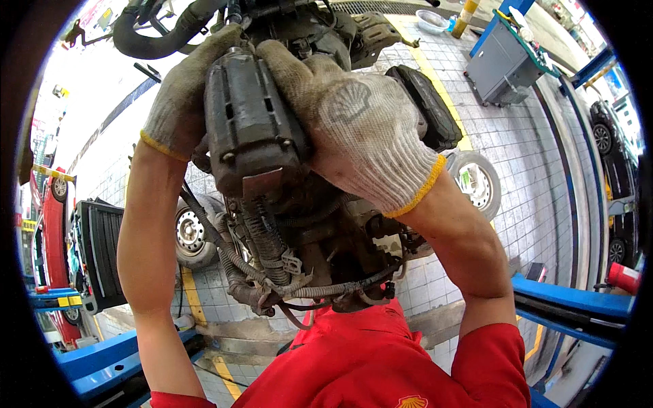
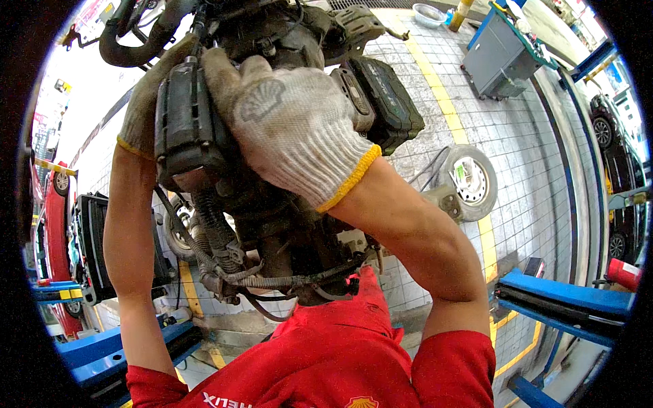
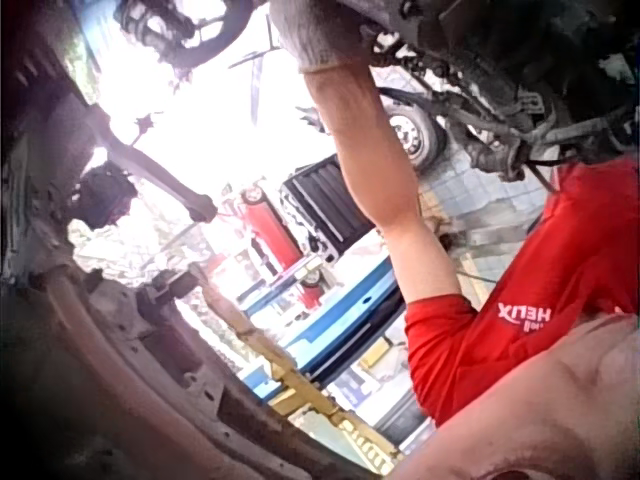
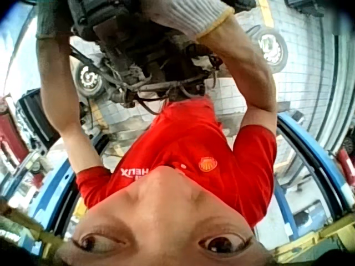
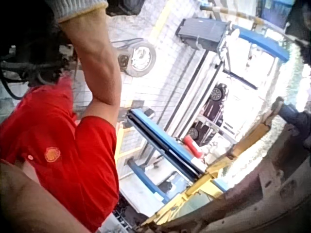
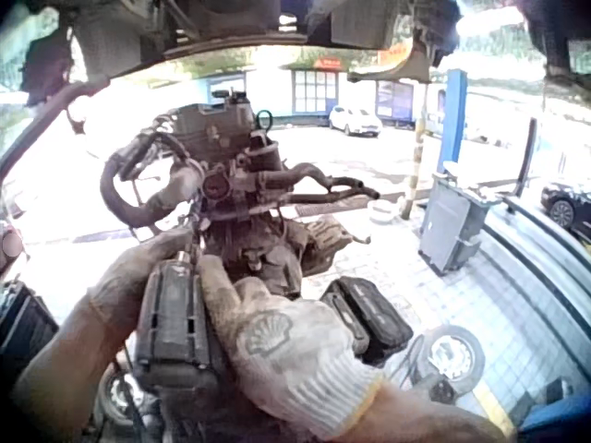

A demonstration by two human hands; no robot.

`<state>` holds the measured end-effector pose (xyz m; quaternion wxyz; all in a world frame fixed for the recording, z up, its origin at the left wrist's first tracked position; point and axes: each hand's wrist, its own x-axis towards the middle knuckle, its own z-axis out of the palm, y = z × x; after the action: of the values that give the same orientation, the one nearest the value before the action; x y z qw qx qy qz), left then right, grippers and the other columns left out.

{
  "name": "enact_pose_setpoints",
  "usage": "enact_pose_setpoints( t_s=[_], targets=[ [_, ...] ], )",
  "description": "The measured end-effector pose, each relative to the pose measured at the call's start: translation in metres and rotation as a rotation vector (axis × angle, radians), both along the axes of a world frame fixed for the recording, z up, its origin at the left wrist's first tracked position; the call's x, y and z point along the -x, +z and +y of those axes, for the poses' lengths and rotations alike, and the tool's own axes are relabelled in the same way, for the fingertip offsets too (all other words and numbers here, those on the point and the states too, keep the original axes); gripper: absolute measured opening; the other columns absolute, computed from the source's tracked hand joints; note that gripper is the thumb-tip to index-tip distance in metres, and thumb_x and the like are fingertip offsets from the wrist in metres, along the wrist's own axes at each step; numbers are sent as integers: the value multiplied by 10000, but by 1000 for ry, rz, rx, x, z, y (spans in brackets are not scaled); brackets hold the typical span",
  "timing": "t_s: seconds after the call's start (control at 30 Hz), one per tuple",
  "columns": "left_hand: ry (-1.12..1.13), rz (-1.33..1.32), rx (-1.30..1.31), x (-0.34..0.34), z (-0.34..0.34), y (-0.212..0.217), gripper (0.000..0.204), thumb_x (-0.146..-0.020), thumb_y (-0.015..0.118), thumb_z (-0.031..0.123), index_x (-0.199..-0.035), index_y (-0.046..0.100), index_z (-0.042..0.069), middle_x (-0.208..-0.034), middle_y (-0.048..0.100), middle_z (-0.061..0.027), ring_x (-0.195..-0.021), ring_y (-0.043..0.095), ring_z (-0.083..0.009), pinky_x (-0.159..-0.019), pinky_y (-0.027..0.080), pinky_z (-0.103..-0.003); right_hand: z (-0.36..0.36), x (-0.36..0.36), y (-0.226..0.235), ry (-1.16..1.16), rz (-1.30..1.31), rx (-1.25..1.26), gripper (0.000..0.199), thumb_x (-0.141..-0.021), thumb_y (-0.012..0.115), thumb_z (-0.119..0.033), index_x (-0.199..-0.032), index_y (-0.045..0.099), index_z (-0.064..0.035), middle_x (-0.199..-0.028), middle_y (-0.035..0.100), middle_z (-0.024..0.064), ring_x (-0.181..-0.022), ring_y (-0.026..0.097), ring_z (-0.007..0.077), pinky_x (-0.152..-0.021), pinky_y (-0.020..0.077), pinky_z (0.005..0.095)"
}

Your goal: The person uses a cordless impact wrench and a screwdriver to remove bolts and components from a car engine mounted on a stand. They detach the exhaust manifold and other parts, placing them on the floor, then walk away from the engine.

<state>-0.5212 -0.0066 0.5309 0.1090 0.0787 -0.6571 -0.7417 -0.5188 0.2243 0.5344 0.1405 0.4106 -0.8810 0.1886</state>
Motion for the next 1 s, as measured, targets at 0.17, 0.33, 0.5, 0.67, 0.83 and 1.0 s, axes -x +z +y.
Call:
enact_pose_setpoints(
  t_s=[0.17, 0.33, 0.5, 0.67, 0.83, 1.0],
  targets=[
    [28, -11, -38, -10, 11, 9, 280, -976, 742, 302, -1102, 718, 52, -904, 729, -26, -754, 694, -100, -653, 586, -243, -10, 6, -19, 29, 75, 95, 493, -949, 637, -200, -1401, 512, -47, -1110, 705, 232, -905, 764, 374, -662, 623, 439],
    [14, -21, -20, -7, 3, 8, 285, -978, 740, 299, -1109, 715, 47, -903, 730, -29, -747, 697, -104, -651, 592, -245, -14, 3, -26, -6, 223, 158, 467, -967, 589, -190, -1378, 524, 21, -1049, 703, 238, -814, 763, 357, -597, 608, 448],
    [2, -24, -24, -3, -2, 8, 289, -980, 737, 296, -1115, 712, 42, -903, 732, -32, -739, 700, -108, -650, 599, -248, -13, 7, -23, 0, 182, 130, 477, -974, 588, -197, -1403, 507, -4, -1078, 703, 253, -850, 762, 381, -631, 614, 461],
    [-15, -20, -51, 1, -5, 9, 293, -982, 734, 293, -1122, 709, 37, -903, 734, -35, -732, 703, -112, -649, 605, -251, -13, 8, -16, 3, 75, 83, 466, -975, 592, -202, -1393, 507, -17, -1091, 704, 258, -871, 761, 394, -652, 617, 470],
    [-44, -18, -83, 4, -6, 8, 297, -984, 732, 290, -1129, 705, 31, -902, 735, -38, -725, 706, -116, -648, 611, -253, -12, 6, -14, 18, 21, 77, 452, -971, 602, -204, -1376, 507, -27, -1099, 704, 261, -889, 759, 404, -671, 618, 479],
    [-82, -20, -121, 11, -7, 3, 302, -986, 729, 287, -1136, 702, 26, -902, 737, -40, -718, 709, -120, -647, 618, -256, -10, 5, -17, 44, -14, 97, 438, -963, 614, -204, -1354, 508, -37, -1103, 706, 264, -907, 757, 413, -691, 619, 488]
  ],
)
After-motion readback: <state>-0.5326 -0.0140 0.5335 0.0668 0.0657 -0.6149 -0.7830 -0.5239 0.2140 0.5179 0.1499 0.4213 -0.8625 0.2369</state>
